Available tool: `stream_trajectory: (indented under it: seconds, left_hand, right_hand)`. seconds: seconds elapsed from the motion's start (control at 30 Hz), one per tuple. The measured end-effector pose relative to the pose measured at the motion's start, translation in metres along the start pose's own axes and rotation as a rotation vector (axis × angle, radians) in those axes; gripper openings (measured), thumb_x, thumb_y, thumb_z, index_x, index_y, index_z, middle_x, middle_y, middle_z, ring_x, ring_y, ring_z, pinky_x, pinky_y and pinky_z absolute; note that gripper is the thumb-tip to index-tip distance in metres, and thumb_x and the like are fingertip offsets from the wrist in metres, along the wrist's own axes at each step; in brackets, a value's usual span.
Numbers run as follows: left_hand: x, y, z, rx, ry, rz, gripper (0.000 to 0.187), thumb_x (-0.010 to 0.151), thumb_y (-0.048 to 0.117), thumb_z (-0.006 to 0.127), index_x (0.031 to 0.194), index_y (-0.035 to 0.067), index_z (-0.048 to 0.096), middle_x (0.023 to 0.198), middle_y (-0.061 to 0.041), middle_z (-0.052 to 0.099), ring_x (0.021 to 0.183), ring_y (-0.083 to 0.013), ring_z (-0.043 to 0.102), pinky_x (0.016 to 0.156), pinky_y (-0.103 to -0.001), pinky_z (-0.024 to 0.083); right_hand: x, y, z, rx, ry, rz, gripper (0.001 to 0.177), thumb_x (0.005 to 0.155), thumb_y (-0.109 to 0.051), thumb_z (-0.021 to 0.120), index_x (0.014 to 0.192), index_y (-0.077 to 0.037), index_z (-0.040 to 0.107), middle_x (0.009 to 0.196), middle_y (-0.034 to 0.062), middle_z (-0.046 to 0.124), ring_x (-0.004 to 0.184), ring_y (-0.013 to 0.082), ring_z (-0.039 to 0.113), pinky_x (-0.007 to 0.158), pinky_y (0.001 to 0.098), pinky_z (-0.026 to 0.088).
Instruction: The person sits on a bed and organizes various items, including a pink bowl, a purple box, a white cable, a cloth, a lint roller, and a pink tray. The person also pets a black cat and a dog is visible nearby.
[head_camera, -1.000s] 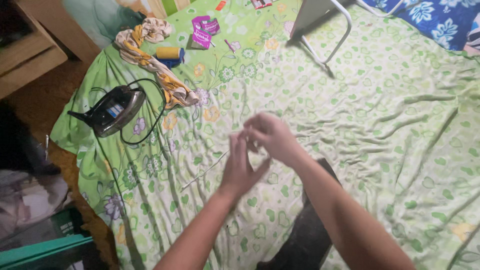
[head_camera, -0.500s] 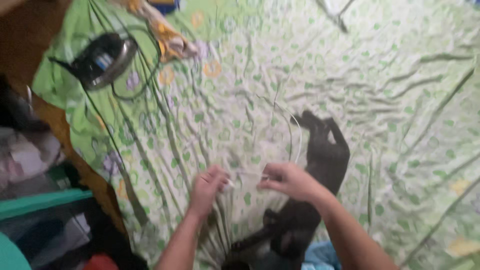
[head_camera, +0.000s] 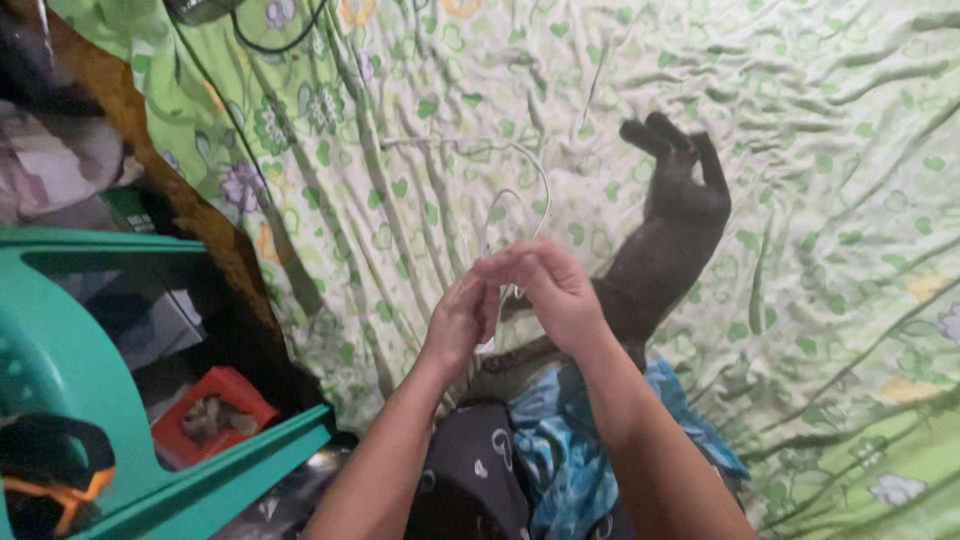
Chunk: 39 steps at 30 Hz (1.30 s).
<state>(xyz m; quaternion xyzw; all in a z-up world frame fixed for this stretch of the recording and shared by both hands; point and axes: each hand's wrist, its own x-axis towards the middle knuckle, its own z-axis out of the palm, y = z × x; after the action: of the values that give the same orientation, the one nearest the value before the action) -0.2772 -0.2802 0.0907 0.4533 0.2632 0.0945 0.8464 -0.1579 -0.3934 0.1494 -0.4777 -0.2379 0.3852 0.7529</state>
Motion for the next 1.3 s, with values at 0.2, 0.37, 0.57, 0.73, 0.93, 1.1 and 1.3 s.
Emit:
stream_trajectory:
  seconds: [0.2,0.37,0.57,0.73,0.93,1.1,1.3]
  left_hand:
    - [-0.083,0.026,0.014,-0.706,0.119,-0.383,0.036,0.104,0.031,0.045,0.124,0.006,0.062,0.095,-0.004,0.063,0.078,-0.0122,0.062,0.064,-0.025,0.051]
    - [-0.131,0.009,-0.001,-0.413,0.170,-0.231,0.041,0.106,0.042,0.049,0.121,0.004,0.052,0.098,-0.009,0.068,0.080,-0.0133,0.065,0.063,-0.024,0.054]
    - [-0.168,0.003,-0.001,0.165,0.172,0.156,0.050,0.105,0.021,0.061,0.139,0.001,0.031,0.092,-0.005,0.062,0.075,-0.0117,0.057,0.060,-0.021,0.047]
    - [-0.224,0.042,0.022,0.557,0.178,0.329,0.072,0.104,0.018,0.061,0.157,0.001,0.015,0.084,-0.005,0.059,0.073,-0.0138,0.056,0.068,-0.027,0.050]
    - [-0.298,0.102,0.037,0.892,0.094,-0.068,0.043,0.090,0.029,0.070,0.128,0.011,0.059,0.074,-0.007,0.067,0.061,-0.0184,0.065,0.057,-0.032,0.050]
    - [-0.323,0.100,0.037,0.787,0.038,0.071,0.020,0.104,0.027,0.062,0.106,0.008,0.064,0.075,-0.003,0.059,0.067,-0.0058,0.052,0.060,-0.027,0.043]
    - [-0.318,0.056,0.019,0.432,-0.049,0.138,0.016,0.100,0.023,0.065,0.100,0.008,0.060,0.084,0.006,0.059,0.076,-0.0019,0.052,0.065,-0.020,0.043]
  right_hand:
    - [-0.072,0.007,0.060,-0.048,-0.202,0.217,0.013,0.103,-0.006,0.062,0.109,0.000,0.072,0.093,0.0031,0.064,0.075,0.0109,0.058,0.066,0.0279,0.048]
    - [-0.122,0.025,0.097,-0.280,-0.239,-0.127,0.015,0.108,-0.015,0.057,0.102,-0.005,0.065,0.098,0.0019,0.064,0.093,0.0100,0.060,0.089,0.0293,0.047]
    - [-0.170,0.072,0.088,0.166,0.454,0.264,0.009,0.107,-0.017,0.055,0.109,-0.008,0.057,0.080,-0.0029,0.055,0.068,0.0058,0.048,0.065,0.0277,0.048]
    - [-0.179,0.041,0.081,0.020,0.406,0.249,0.037,0.098,-0.011,0.068,0.129,-0.014,0.048,0.086,0.0018,0.051,0.063,0.0116,0.050,0.060,0.0360,0.051]
    - [-0.173,-0.030,0.129,-1.198,-0.019,-0.647,0.031,0.082,-0.015,0.079,0.109,-0.006,0.067,0.126,0.0194,0.055,0.119,0.0503,0.055,0.106,0.0537,0.042]
    - [-0.184,-0.030,0.143,-1.002,-0.231,-0.649,0.027,0.079,-0.017,0.081,0.092,-0.007,0.059,0.093,0.0059,0.067,0.109,0.0405,0.063,0.110,0.0566,0.039]
    - [-0.212,-0.023,0.122,0.347,0.250,0.103,0.017,0.106,-0.017,0.059,0.094,-0.013,0.048,0.073,-0.0036,0.049,0.062,0.0079,0.046,0.068,0.0312,0.052]
